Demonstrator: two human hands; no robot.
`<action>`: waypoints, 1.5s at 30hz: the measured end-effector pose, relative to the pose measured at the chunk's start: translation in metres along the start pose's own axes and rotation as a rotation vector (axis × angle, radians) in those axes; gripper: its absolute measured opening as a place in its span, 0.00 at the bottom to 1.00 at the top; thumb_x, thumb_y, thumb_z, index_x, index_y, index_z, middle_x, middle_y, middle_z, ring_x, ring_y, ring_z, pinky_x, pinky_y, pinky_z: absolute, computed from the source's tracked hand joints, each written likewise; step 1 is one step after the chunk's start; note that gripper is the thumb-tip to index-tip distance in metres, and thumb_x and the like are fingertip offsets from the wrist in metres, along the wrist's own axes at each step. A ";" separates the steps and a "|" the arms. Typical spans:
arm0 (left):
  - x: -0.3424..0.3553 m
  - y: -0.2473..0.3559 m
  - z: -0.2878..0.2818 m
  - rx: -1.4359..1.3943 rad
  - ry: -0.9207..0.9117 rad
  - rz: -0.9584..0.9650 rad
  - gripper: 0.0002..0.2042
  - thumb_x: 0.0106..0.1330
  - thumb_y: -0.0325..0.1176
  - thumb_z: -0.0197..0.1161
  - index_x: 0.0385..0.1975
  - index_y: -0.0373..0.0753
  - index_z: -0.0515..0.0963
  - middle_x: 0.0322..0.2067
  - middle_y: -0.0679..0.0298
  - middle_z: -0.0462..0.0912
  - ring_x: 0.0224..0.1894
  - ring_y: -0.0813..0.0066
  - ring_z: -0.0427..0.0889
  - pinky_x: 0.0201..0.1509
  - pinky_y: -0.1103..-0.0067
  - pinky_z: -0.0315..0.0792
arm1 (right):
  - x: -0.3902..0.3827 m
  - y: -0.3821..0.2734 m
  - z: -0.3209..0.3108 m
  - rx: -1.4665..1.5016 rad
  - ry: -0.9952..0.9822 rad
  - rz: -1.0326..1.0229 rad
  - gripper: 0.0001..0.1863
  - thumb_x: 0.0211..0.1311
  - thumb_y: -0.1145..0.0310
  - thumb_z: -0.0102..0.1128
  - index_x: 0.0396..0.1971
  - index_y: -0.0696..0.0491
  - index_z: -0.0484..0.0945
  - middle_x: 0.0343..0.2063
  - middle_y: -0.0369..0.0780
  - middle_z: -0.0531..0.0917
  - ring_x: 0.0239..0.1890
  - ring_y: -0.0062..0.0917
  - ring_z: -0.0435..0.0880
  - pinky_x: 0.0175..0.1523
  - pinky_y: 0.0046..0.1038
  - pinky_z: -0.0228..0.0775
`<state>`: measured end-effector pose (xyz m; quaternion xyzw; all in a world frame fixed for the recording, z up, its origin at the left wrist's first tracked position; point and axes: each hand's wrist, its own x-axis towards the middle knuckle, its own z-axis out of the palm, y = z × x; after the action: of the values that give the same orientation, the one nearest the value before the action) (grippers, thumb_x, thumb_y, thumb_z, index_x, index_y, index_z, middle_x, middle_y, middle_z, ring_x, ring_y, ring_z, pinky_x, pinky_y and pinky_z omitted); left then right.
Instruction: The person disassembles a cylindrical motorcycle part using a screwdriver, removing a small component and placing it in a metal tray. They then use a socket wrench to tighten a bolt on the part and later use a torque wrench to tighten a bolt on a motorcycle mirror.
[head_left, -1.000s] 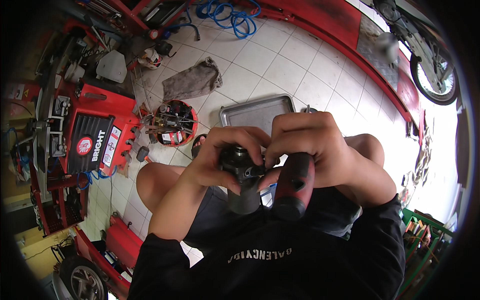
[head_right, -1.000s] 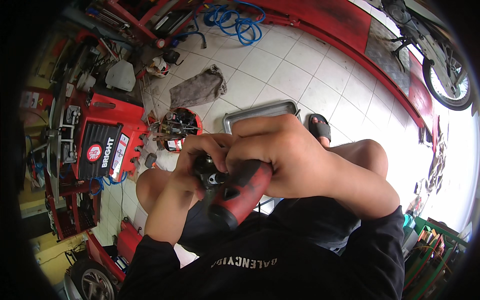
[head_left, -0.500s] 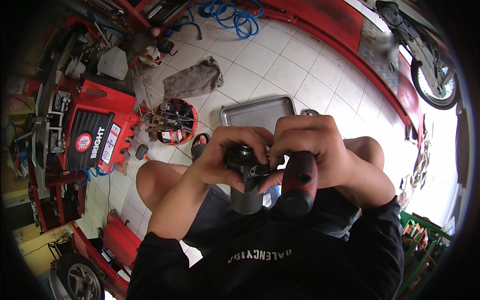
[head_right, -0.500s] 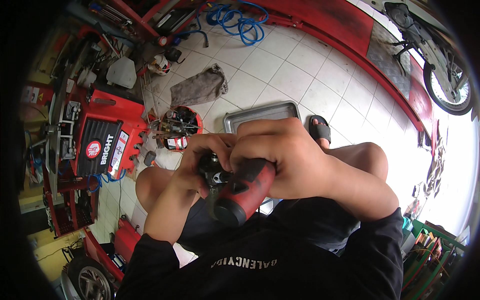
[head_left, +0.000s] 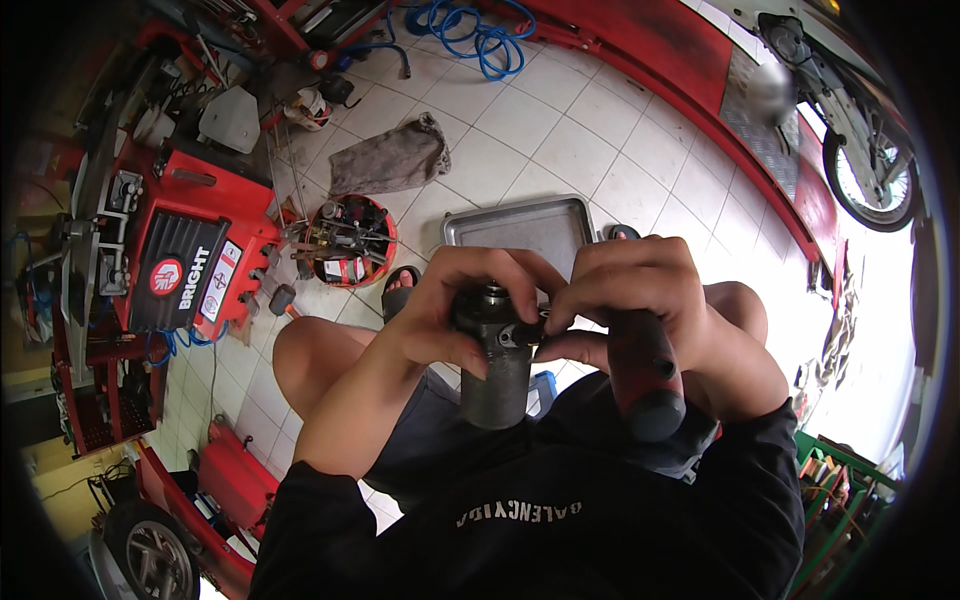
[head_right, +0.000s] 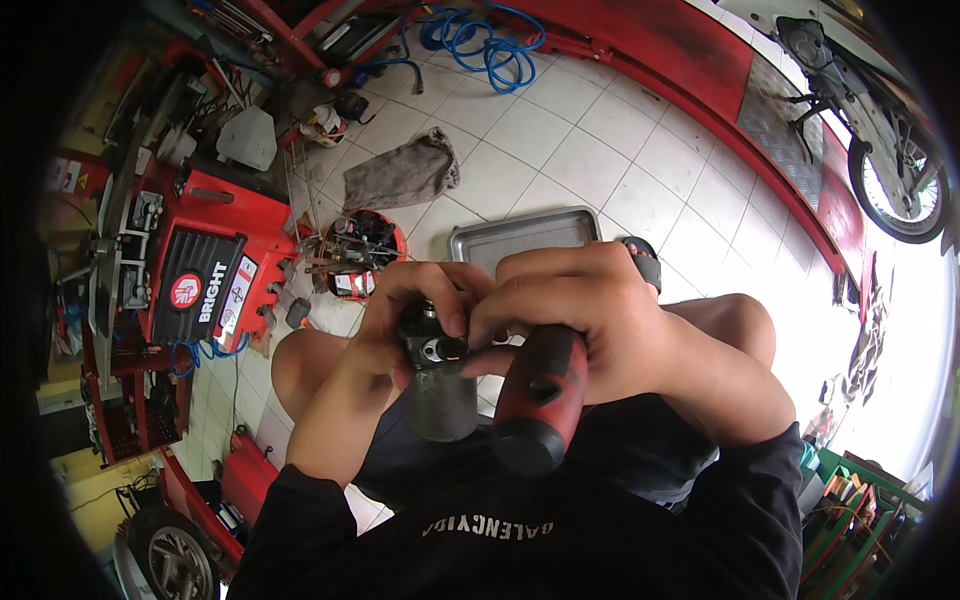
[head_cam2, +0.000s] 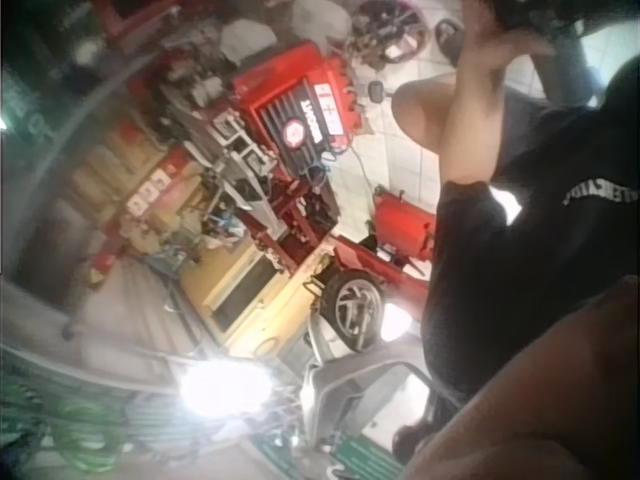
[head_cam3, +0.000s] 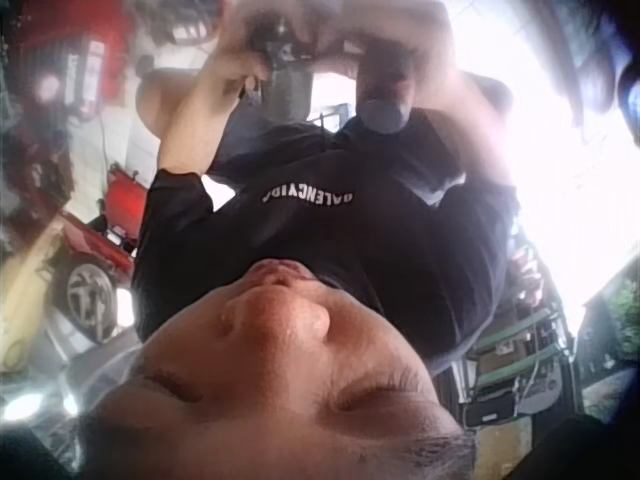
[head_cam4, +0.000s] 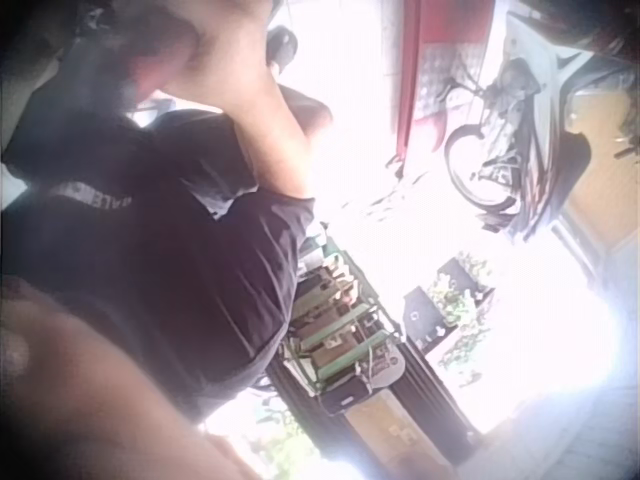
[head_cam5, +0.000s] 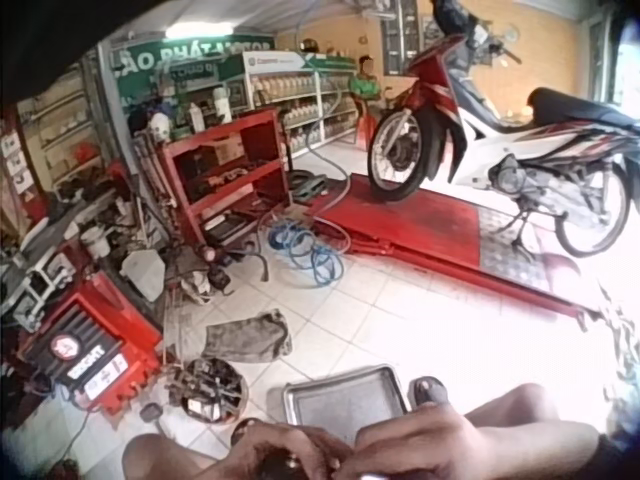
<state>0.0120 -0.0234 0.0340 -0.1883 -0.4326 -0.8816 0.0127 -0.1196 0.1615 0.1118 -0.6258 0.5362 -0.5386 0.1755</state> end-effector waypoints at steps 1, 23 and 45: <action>-0.001 0.000 0.001 0.000 0.004 0.000 0.26 0.46 0.42 0.81 0.40 0.32 0.80 0.49 0.44 0.81 0.48 0.62 0.84 0.52 0.73 0.74 | 0.001 -0.001 0.001 0.005 0.005 -0.001 0.13 0.50 0.74 0.78 0.35 0.57 0.84 0.24 0.40 0.81 0.22 0.31 0.82 0.27 0.29 0.72; 0.001 -0.002 -0.005 0.021 -0.031 0.051 0.25 0.48 0.42 0.80 0.40 0.32 0.80 0.50 0.44 0.81 0.50 0.61 0.84 0.54 0.72 0.74 | 0.003 0.002 0.001 0.003 -0.023 -0.019 0.16 0.47 0.73 0.81 0.36 0.56 0.83 0.24 0.40 0.82 0.23 0.31 0.82 0.28 0.29 0.72; -0.008 0.001 -0.003 0.051 0.055 0.038 0.26 0.46 0.44 0.82 0.39 0.32 0.80 0.48 0.46 0.82 0.47 0.62 0.84 0.53 0.74 0.75 | 0.003 0.005 0.009 -0.003 0.007 0.027 0.16 0.45 0.70 0.83 0.31 0.54 0.83 0.22 0.37 0.82 0.23 0.28 0.82 0.28 0.27 0.71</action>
<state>0.0186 -0.0273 0.0307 -0.1718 -0.4508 -0.8748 0.0458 -0.1147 0.1540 0.1059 -0.6168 0.5461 -0.5374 0.1802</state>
